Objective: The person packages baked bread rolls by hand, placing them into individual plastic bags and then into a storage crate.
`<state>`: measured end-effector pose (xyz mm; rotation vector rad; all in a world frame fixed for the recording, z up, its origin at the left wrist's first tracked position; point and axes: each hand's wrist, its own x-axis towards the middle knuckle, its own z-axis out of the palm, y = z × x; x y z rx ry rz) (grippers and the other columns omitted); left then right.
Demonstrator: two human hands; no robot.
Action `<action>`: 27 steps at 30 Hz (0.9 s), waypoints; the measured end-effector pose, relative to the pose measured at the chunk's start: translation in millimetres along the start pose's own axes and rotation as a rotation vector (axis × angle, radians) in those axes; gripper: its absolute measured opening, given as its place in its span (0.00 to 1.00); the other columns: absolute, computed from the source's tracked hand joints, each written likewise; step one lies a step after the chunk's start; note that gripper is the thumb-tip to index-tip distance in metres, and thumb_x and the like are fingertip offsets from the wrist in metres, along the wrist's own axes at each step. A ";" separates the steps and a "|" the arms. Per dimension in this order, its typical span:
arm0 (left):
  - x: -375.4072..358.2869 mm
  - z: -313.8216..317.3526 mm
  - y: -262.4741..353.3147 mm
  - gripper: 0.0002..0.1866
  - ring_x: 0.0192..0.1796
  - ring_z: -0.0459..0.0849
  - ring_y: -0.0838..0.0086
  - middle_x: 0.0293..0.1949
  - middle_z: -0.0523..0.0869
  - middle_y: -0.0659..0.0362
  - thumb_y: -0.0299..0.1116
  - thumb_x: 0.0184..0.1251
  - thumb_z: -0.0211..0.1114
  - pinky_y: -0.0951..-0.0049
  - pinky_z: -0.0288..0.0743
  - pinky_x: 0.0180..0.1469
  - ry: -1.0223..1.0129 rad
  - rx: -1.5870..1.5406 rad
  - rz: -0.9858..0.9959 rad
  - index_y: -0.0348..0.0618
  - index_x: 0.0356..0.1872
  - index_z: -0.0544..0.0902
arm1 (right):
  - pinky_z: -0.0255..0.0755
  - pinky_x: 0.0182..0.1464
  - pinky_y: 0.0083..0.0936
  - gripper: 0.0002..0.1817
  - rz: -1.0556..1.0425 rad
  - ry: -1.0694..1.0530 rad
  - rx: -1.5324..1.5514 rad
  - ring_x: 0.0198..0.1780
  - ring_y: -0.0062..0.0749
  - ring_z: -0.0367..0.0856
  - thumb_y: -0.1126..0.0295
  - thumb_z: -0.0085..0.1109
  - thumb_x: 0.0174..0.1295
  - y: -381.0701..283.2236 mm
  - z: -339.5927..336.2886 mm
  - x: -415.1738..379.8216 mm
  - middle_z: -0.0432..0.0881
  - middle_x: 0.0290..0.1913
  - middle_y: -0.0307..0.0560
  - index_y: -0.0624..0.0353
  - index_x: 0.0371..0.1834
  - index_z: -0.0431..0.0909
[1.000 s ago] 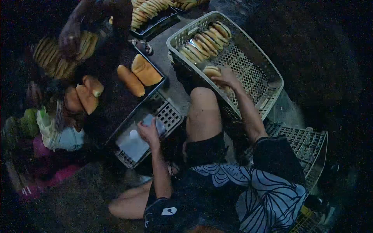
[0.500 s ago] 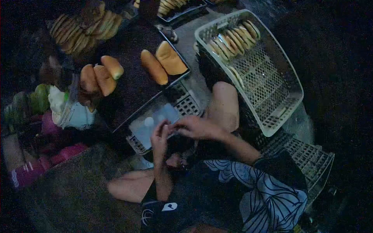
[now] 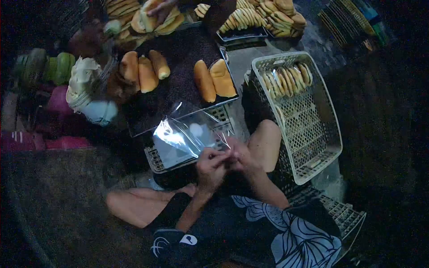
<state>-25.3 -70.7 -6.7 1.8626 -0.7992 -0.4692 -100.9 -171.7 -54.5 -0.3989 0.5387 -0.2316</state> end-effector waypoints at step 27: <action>65.6 -97.6 -72.6 0.29 0.60 0.59 0.51 0.55 0.64 0.42 0.39 0.52 0.51 0.49 0.49 0.61 0.254 -1.930 -0.100 0.36 0.55 0.59 | 0.67 0.48 0.22 0.30 -0.434 -0.060 -0.974 0.45 0.25 0.71 0.69 0.66 0.42 -32.2 92.4 38.1 0.74 0.42 0.46 0.67 0.50 0.66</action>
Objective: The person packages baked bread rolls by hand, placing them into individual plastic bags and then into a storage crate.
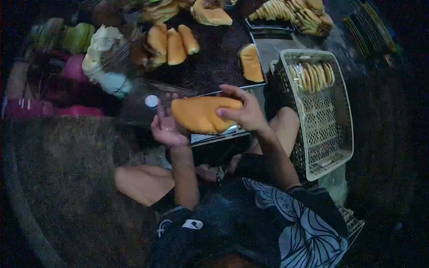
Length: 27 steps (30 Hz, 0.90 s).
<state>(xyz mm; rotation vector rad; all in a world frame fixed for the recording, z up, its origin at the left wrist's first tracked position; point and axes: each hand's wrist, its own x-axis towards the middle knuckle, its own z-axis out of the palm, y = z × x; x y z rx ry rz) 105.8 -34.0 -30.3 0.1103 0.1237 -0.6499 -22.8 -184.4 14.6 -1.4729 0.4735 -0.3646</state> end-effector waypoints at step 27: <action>-32.8 -24.8 -133.1 0.19 0.37 0.78 0.69 0.38 0.77 0.51 0.26 0.55 0.57 0.76 0.73 0.39 -0.046 1.319 -0.070 0.30 0.47 0.65 | 0.57 0.58 0.30 0.39 -0.419 0.249 -0.652 0.57 0.45 0.64 0.62 0.64 0.42 -28.9 -48.4 -40.5 0.64 0.56 0.57 0.64 0.57 0.58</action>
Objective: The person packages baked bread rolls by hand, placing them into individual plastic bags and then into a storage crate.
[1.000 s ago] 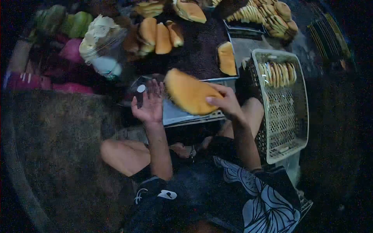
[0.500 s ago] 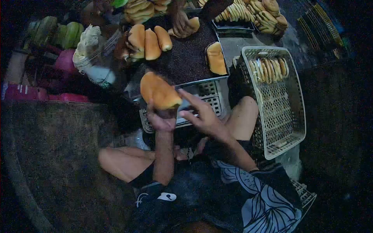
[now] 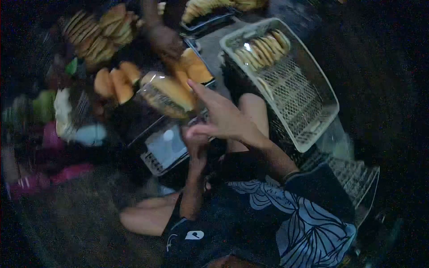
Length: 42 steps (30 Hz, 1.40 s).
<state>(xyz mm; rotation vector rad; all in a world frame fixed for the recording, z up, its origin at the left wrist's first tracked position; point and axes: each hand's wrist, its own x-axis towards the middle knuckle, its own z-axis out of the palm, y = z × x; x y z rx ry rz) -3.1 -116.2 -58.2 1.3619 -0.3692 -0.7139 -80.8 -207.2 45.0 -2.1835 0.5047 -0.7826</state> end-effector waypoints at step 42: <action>-58.0 -12.1 28.7 0.15 0.43 0.74 0.68 0.39 0.77 0.53 0.29 0.47 0.66 0.71 0.70 0.40 0.077 0.476 0.565 0.37 0.37 0.77 | 0.71 0.40 0.25 0.27 0.775 0.289 1.386 0.41 0.31 0.75 0.51 0.42 0.59 8.6 63.3 -34.8 0.73 0.45 0.50 0.61 0.53 0.64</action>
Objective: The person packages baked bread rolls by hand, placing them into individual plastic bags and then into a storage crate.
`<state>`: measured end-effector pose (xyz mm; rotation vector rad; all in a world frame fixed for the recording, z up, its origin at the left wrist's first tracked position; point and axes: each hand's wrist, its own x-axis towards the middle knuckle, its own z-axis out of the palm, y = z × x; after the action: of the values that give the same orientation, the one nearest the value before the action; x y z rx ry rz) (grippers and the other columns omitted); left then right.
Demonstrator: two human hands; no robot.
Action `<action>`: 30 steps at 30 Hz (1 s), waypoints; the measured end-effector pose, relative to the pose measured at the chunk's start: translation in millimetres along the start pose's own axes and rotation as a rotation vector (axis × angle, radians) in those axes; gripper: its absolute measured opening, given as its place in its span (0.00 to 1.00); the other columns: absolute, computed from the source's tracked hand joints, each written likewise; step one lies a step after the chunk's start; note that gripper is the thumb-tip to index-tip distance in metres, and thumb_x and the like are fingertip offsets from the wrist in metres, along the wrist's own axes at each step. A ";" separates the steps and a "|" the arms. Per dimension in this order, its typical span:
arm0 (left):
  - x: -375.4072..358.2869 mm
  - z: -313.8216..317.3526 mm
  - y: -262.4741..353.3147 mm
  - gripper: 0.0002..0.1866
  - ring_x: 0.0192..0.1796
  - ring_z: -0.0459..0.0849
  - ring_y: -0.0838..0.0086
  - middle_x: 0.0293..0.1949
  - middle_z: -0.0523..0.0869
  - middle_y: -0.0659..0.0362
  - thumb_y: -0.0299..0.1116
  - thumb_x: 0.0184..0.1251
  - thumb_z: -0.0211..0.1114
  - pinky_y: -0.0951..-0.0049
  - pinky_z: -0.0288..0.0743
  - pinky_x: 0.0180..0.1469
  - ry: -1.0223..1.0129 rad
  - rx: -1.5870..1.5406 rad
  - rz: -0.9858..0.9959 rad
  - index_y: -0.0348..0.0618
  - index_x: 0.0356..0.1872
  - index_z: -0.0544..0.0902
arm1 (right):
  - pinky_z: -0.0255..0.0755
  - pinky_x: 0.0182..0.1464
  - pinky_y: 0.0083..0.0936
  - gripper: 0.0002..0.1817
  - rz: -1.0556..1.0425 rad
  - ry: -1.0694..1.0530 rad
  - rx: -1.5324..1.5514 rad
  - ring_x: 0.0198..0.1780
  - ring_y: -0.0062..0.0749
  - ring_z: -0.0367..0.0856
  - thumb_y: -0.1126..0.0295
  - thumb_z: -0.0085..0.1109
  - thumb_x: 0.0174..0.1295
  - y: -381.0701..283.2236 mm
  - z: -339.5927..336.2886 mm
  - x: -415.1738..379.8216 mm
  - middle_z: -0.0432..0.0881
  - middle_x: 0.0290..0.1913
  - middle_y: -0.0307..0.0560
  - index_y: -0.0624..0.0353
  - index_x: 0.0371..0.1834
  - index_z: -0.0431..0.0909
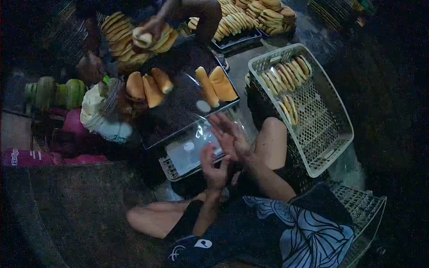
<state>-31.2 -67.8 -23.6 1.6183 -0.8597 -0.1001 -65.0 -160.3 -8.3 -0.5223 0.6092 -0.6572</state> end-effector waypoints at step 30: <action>64.2 -81.2 -64.8 0.29 0.63 0.56 0.53 0.62 0.53 0.45 0.37 0.57 0.43 0.49 0.48 0.62 0.128 -1.467 -0.322 0.49 0.62 0.52 | 0.68 0.46 0.21 0.26 -0.362 -0.179 -0.719 0.45 0.25 0.72 0.75 0.67 0.40 -7.1 10.4 -1.2 0.75 0.43 0.44 0.63 0.45 0.67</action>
<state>87.0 -39.1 -34.7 0.3338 -0.2148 -0.6722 -61.7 -161.7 3.9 -1.3718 0.5773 -0.7120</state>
